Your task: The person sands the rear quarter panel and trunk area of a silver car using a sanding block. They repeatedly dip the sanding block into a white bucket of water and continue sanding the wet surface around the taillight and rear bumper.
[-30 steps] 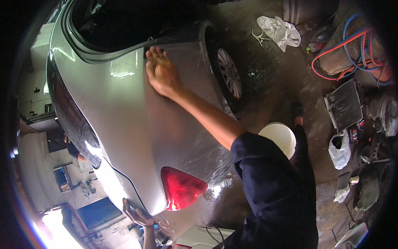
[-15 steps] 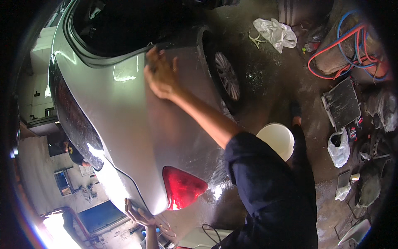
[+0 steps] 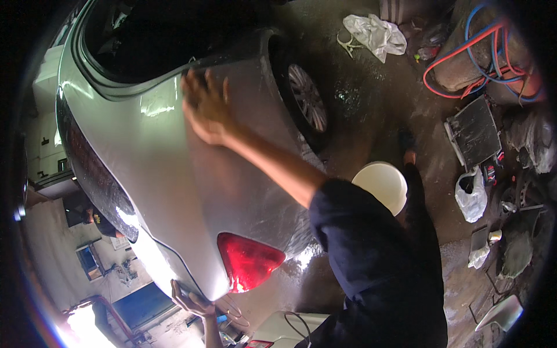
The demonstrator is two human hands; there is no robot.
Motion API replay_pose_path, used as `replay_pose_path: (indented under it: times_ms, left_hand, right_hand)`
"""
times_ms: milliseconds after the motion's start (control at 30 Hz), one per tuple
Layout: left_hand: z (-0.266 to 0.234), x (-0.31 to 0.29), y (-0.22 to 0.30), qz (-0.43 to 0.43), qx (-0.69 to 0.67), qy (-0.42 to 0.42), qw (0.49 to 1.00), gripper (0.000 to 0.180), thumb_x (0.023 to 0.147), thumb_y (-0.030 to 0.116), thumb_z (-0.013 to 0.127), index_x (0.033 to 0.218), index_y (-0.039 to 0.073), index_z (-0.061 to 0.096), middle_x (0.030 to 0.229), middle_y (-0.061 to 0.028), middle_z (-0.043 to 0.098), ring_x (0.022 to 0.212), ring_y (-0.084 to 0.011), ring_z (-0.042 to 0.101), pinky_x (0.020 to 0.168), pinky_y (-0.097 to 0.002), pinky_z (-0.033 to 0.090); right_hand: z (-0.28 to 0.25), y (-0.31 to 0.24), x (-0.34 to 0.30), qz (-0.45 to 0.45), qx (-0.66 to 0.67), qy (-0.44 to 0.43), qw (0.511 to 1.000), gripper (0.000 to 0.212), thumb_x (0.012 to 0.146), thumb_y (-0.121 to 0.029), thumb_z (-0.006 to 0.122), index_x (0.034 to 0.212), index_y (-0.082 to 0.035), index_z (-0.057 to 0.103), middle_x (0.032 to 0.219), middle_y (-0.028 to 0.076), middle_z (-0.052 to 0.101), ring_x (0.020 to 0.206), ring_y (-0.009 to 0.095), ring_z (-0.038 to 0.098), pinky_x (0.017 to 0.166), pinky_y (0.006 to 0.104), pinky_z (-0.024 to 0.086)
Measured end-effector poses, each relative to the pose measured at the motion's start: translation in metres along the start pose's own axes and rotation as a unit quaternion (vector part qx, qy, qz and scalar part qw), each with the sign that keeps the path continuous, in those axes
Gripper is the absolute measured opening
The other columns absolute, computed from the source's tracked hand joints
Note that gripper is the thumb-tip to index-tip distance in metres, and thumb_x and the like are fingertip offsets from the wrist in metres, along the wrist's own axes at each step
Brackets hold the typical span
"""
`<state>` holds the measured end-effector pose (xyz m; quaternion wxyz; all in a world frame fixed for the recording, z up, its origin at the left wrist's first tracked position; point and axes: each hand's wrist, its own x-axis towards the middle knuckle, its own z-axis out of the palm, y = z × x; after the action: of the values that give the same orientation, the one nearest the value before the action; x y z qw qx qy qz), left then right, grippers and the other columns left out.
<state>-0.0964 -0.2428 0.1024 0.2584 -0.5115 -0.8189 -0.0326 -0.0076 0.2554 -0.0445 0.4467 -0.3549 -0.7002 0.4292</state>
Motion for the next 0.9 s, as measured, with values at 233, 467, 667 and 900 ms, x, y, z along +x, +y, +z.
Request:
replay_pose_path:
  times_ms: [233, 467, 667, 900]
  left_hand:
    - [-0.007, -0.005, -0.007, 0.0, -0.013, -0.025, 1.0, 0.072, 0.106, 0.048, 0.034, 0.14, -0.011, 0.053, 0.139, -0.0318, 0.053, 0.131, -0.0479, 0.051, 0.11, -0.0596, 0.039]
    - [-0.007, -0.003, -0.012, 0.003, -0.006, -0.032, 0.999, 0.072, 0.106, 0.049, 0.034, 0.142, -0.011, 0.052, 0.14, -0.0317, 0.052, 0.131, -0.0478, 0.051, 0.11, -0.0598, 0.039]
    - [-0.014, -0.004, -0.003, -0.009, -0.001, -0.022, 1.0, 0.072, 0.106, 0.049, 0.034, 0.143, -0.011, 0.051, 0.14, -0.0315, 0.052, 0.131, -0.0477, 0.051, 0.11, -0.06, 0.039]
    - [0.004, 0.01, 0.012, -0.011, -0.054, -0.015, 0.998, 0.072, 0.107, 0.048, 0.035, 0.145, -0.011, 0.05, 0.14, -0.0313, 0.052, 0.13, -0.0475, 0.051, 0.11, -0.0602, 0.039]
  right_hand:
    - [-0.016, -0.004, -0.126, -0.16, -0.102, -0.19, 0.963, 0.063, 0.111, -0.047, 0.027, 0.167, -0.021, 0.021, 0.175, 0.012, 0.012, 0.16, 0.045, 0.007, 0.122, 0.0749, 0.005]
    - [0.001, 0.068, -0.011, 0.063, -0.056, 0.021, 0.996, 0.062, 0.112, -0.047, 0.019, 0.169, -0.022, 0.015, 0.176, 0.008, 0.009, 0.16, 0.045, 0.003, 0.127, 0.0647, 0.0]
    - [0.003, -0.008, -0.121, -0.168, -0.118, -0.114, 0.972, 0.064, 0.111, -0.048, 0.024, 0.168, -0.021, 0.016, 0.176, 0.009, 0.01, 0.159, 0.046, 0.008, 0.125, 0.0694, 0.006]
    - [-0.02, 0.127, 0.022, 0.209, -0.077, 0.064, 0.973, 0.061, 0.112, -0.039, 0.019, 0.164, -0.007, 0.026, 0.172, 0.018, 0.023, 0.157, 0.048, 0.017, 0.123, 0.0695, 0.015]
